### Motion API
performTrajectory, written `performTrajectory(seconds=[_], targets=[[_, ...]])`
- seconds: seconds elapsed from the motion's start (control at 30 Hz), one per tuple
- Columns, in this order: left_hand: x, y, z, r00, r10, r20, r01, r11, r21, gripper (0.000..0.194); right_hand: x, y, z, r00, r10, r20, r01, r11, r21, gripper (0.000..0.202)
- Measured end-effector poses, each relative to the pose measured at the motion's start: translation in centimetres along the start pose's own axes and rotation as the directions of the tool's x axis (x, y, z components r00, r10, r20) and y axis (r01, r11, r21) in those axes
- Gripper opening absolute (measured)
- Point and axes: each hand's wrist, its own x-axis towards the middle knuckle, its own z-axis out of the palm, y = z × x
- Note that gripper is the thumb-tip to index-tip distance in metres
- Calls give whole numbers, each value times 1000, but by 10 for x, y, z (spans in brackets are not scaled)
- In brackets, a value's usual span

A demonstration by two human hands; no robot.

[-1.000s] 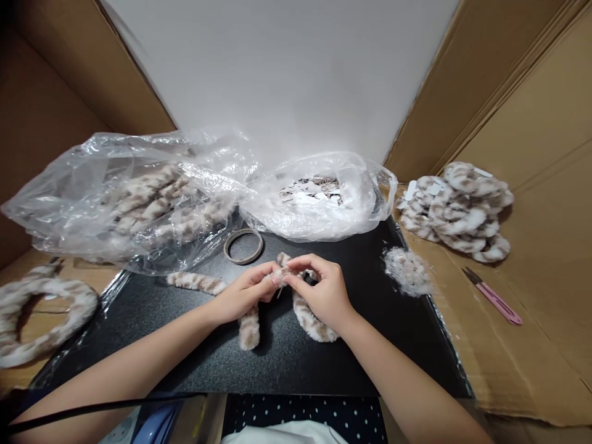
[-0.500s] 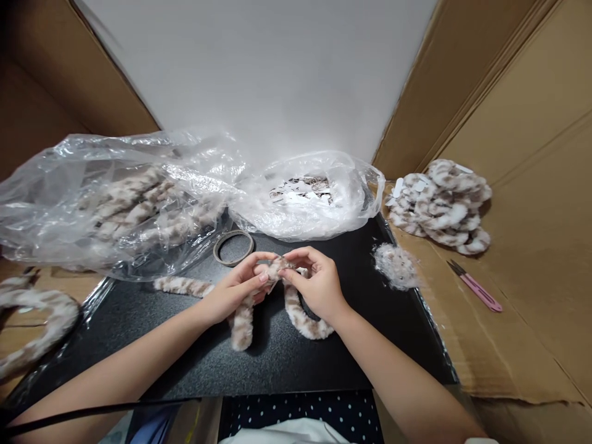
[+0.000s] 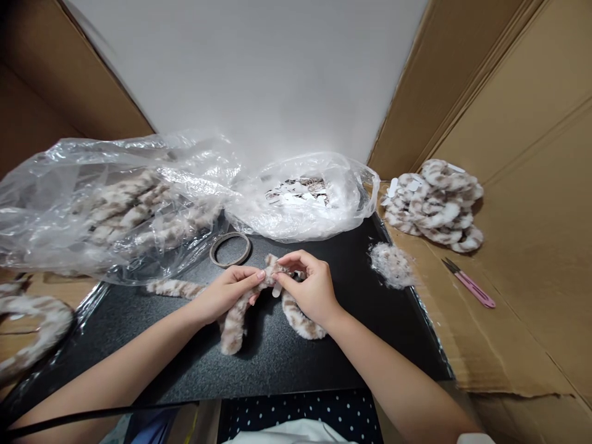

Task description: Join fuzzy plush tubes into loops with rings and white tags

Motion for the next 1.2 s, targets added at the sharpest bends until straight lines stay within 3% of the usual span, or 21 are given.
performTrajectory(seconds=[0.13, 0.23, 0.33, 0.47, 0.57, 0.67, 0.77, 0.93, 1.07, 1.2], targets=[[1, -2, 3, 998, 3, -66, -7, 998, -61, 43, -8, -3, 5, 983, -183, 19, 184, 970, -156, 12], [1, -4, 4, 999, 21, -41, -26, 990, -136, 42, -11, -6, 8, 940, -328, 95, 341, 907, -248, 14], [0, -4, 3, 1000, 27, 0, -26, 978, -207, 41, -10, -6, 8, 910, -384, 157, 414, 863, -289, 23], [-3, -1, 2, 994, 32, 100, -2, 958, -288, 30, -9, -3, 6, 897, -396, 197, 439, 848, -297, 28], [-5, 1, 1, 986, 33, 163, 22, 946, -323, 24, -10, -1, 4, 926, -348, 145, 376, 881, -287, 23], [-5, 4, 2, 988, 62, 143, -15, 949, -314, 23, -10, -1, 3, 966, -252, 48, 256, 933, -251, 23], [-3, 6, 3, 991, 91, 101, -62, 965, -253, 25, -9, -2, 3, 983, -180, 35, 183, 964, -194, 21], [-3, 6, 4, 995, 45, 85, -23, 968, -249, 35, -7, -4, 1, 994, -103, -42, 99, 991, -89, 13], [-2, 2, 5, 997, -40, 66, 58, 951, -305, 41, -9, -6, 0, 978, -203, -40, 192, 965, -180, 16], [-2, 2, 6, 998, -44, -54, 22, 940, -342, 44, -12, -7, 4, 906, -415, 81, 419, 857, -301, 19]])
